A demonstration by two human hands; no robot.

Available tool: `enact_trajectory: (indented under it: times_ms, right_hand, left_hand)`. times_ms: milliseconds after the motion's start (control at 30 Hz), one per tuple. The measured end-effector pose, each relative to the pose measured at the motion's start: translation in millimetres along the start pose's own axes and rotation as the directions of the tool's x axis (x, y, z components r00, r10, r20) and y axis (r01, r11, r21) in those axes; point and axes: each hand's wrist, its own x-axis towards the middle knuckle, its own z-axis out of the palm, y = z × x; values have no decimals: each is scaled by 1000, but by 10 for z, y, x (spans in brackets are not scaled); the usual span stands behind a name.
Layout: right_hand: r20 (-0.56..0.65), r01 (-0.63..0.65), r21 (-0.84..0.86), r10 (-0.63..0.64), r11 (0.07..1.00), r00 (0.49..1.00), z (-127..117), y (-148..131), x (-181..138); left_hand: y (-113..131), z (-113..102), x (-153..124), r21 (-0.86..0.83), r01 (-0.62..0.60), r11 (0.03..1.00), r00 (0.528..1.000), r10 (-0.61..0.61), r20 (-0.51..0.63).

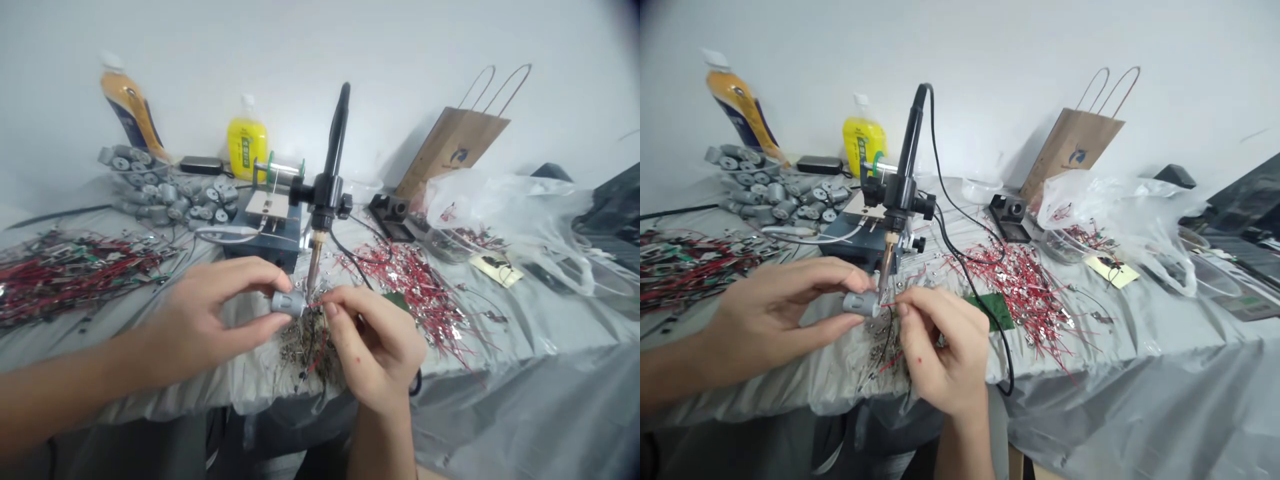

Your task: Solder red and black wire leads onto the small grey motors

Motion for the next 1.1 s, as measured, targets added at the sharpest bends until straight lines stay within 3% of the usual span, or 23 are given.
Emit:
enact_trajectory:
  times_ms: [433, 1100]
  right_hand:
    - [-19, -50, 8, 50, 999, 999, 30, 52, -36]
    - [-40, -42, 1, 42, 999, 998, 33, 58, -70]
  left_hand:
    - [-32, -20, 9, -10, 3, 1000, 999, -4, -43]
    - [46, -36, 61, 9, 21, 1000, 1000, -21, -15]
